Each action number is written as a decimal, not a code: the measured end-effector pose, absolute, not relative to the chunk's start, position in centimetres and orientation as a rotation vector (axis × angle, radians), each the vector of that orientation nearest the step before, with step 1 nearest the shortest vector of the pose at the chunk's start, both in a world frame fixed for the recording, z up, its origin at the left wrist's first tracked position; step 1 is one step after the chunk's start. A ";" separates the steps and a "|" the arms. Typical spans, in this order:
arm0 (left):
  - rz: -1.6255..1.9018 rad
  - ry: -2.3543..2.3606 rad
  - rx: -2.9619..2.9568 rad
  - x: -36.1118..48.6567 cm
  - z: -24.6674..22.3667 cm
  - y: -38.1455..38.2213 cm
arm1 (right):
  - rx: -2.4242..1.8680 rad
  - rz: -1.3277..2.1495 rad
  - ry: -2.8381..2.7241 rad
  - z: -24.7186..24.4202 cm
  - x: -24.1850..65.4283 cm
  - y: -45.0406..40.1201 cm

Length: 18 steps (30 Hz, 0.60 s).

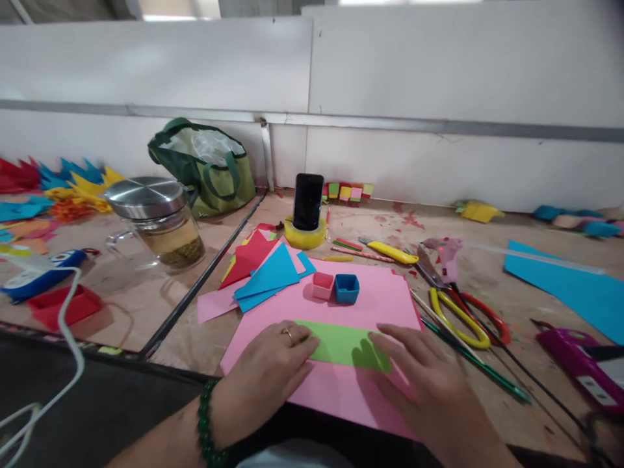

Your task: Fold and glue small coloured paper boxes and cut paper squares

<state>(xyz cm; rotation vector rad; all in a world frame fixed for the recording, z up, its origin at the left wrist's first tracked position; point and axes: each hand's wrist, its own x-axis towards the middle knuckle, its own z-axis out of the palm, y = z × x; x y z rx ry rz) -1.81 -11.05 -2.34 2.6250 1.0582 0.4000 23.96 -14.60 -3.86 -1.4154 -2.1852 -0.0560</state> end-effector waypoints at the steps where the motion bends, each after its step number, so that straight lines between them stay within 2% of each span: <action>1: 0.351 1.065 2.646 -1.5 -2.1 -11.1 | -1.345 -0.016 -2.254 -3.8 23.9 -14.6; 8: 0.142 1.154 2.794 -0.3 -1.6 -10.5 | -1.138 -0.059 -2.385 -4.7 24.2 -13.7; 18: 0.396 1.222 2.707 -0.8 -3.3 -10.1 | -1.129 -0.109 -2.430 -5.9 25.1 -13.2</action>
